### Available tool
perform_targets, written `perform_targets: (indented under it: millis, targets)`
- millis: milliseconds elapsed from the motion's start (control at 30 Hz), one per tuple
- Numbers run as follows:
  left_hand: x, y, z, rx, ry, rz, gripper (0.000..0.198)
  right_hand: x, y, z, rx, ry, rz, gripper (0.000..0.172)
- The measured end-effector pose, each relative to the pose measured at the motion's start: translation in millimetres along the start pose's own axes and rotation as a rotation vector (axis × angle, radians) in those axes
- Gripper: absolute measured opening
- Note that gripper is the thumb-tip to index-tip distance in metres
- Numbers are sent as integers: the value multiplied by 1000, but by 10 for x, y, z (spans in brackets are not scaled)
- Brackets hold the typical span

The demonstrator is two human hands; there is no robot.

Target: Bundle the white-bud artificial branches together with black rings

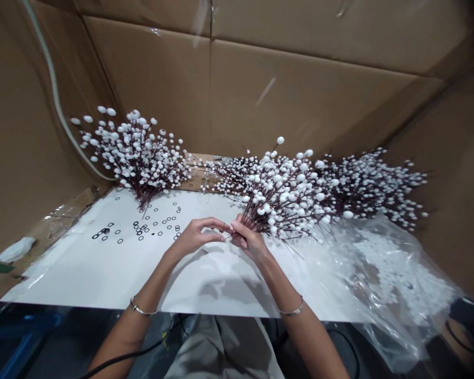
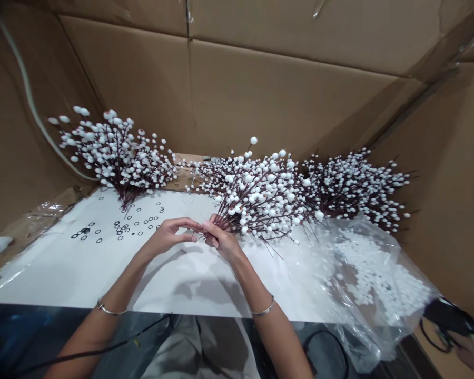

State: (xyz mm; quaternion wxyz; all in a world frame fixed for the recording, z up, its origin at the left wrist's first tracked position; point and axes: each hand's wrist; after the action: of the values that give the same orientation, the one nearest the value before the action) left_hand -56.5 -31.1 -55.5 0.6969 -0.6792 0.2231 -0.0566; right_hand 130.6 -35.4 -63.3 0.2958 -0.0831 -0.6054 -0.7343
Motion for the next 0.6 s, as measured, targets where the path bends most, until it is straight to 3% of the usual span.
perform_targets:
  millis: [267, 433, 600]
  targets:
    - [44, 69, 43, 173, -87, 72, 16, 8, -26, -18, 16, 15, 57, 40]
    - [18, -11, 8, 143, -81, 52, 15, 10, 1, -3, -11, 17, 38, 39]
    - [57, -170, -50, 35, -214, -32, 13, 39, 26, 1, -70, 70, -21, 35]
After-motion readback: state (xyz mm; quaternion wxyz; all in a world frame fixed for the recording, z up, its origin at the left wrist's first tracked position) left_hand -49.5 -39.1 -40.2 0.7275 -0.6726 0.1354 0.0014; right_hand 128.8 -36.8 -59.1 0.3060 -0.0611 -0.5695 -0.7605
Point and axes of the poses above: each hand's wrist, its own z-axis towards the middle knuckle, its own x-axis out of the palm, y = z × x, and after that the axes turned 15 degrees about -x, right-handed
